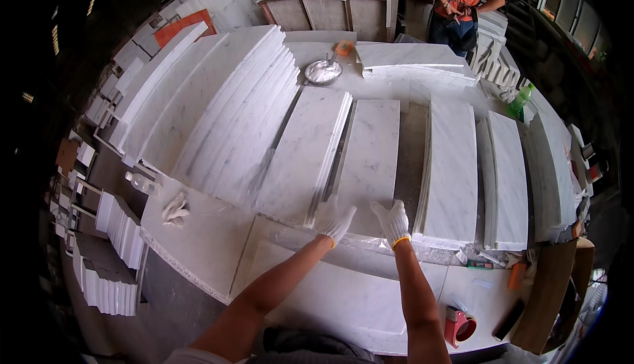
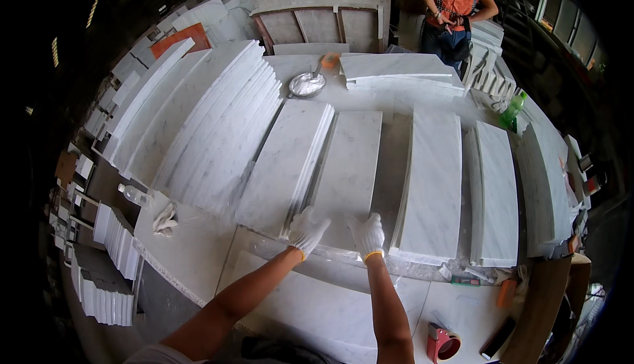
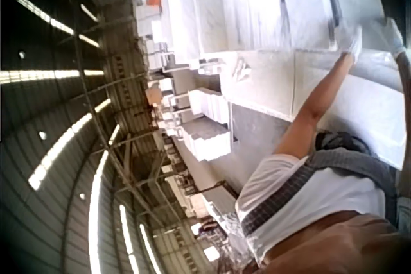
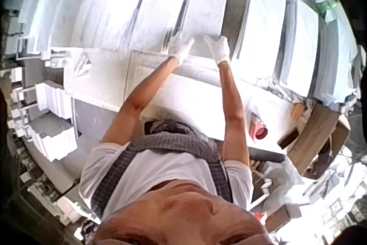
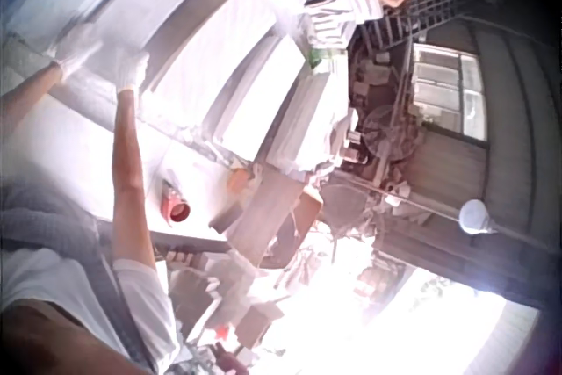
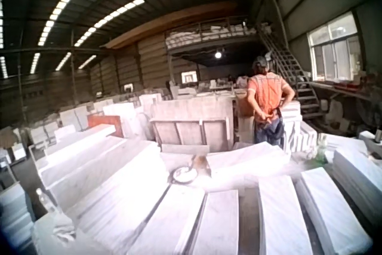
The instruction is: The person wraps individual white rectangular tiles with clear plastic film on a workbench. They pick up tiles, place them on the film, fold the film over, and stack the wrapped tiles. The person also moves a stack of tiles to a nearby rack.
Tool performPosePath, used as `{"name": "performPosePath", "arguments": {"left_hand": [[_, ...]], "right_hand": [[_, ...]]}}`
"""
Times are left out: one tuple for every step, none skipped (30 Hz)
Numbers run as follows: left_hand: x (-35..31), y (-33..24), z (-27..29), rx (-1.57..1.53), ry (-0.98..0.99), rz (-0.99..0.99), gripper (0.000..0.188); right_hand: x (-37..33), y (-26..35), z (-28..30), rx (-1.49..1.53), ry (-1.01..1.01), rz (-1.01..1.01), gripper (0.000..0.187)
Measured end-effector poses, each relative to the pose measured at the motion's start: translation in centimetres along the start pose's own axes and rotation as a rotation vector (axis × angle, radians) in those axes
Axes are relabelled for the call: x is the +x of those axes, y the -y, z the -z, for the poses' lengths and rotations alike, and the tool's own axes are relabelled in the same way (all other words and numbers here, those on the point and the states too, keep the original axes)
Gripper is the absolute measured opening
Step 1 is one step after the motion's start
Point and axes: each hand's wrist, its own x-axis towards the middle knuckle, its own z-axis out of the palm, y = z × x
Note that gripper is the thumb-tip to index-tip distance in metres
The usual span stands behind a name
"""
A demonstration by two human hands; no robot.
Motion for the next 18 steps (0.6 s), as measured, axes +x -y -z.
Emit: {"name": "performPosePath", "arguments": {"left_hand": [[0.4,-0.2,-0.1,-0.006,0.022,0.021,0.064],[1.2,1.0,0.0,-0.119,0.068,0.007,0.066],[1.6,0.9,0.0,-0.187,0.098,0.003,0.065],[1.9,0.8,0.0,-0.255,0.129,-0.001,0.065],[2.2,0.7,0.1,-0.322,0.160,-0.005,0.065],[2.2,0.4,0.3,-0.407,0.251,0.055,0.068],[2.2,0.1,0.6,-0.490,0.341,0.116,0.071],[2.2,-0.3,1.0,-0.573,0.432,0.177,0.074],[2.6,-0.3,1.5,-0.581,0.498,0.226,0.074],[3.3,-0.4,2.1,-0.590,0.572,0.286,0.074],[3.6,0.1,2.5,-0.603,0.647,0.358,0.074],[3.5,0.6,2.7,-0.794,0.665,0.332,0.070],[3.4,1.1,3.2,-0.990,0.668,0.305,0.066],[3.4,0.6,4.8,-1.072,0.732,0.282,0.060],[3.2,-0.4,6.8,-1.153,0.794,0.256,0.055],[2.6,-0.9,8.5,-1.140,0.802,0.299,0.054],[2.0,-1.5,10.2,-1.125,0.808,0.334,0.053],[1.2,-1.6,11.3,-1.109,0.815,0.363,0.053]], "right_hand": [[0.3,0.7,0.8,0.184,0.037,0.005,0.052],[-0.4,3.3,1.2,0.354,0.155,-0.093,0.036],[-0.3,4.2,1.7,0.433,0.170,-0.090,0.035],[-0.2,4.8,2.1,0.513,0.186,-0.087,0.035],[-0.2,5.3,2.4,0.592,0.202,-0.084,0.034],[-0.2,5.5,2.7,0.582,0.195,-0.048,0.033],[-0.2,5.6,3.1,0.571,0.187,-0.012,0.032],[-0.3,5.8,3.6,0.562,0.179,0.024,0.032],[-0.5,6.6,3.7,0.552,0.202,0.010,0.031],[-0.9,7.7,4.0,0.540,0.225,-0.016,0.030],[-2.0,8.5,4.2,0.522,0.254,-0.050,0.029],[-3.9,9.4,4.6,0.556,0.267,-0.044,0.028],[-6.1,10.8,4.9,0.585,0.283,-0.034,0.027],[-8.1,11.3,5.0,0.614,0.292,-0.027,0.026],[-10.2,11.2,4.8,0.566,0.250,0.001,0.025],[-12.5,11.0,4.3,0.520,0.220,0.034,0.025],[-14.5,10.4,4.0,0.477,0.189,0.075,0.024],[-15.9,8.9,3.6,0.368,0.214,0.170,0.025]]}}
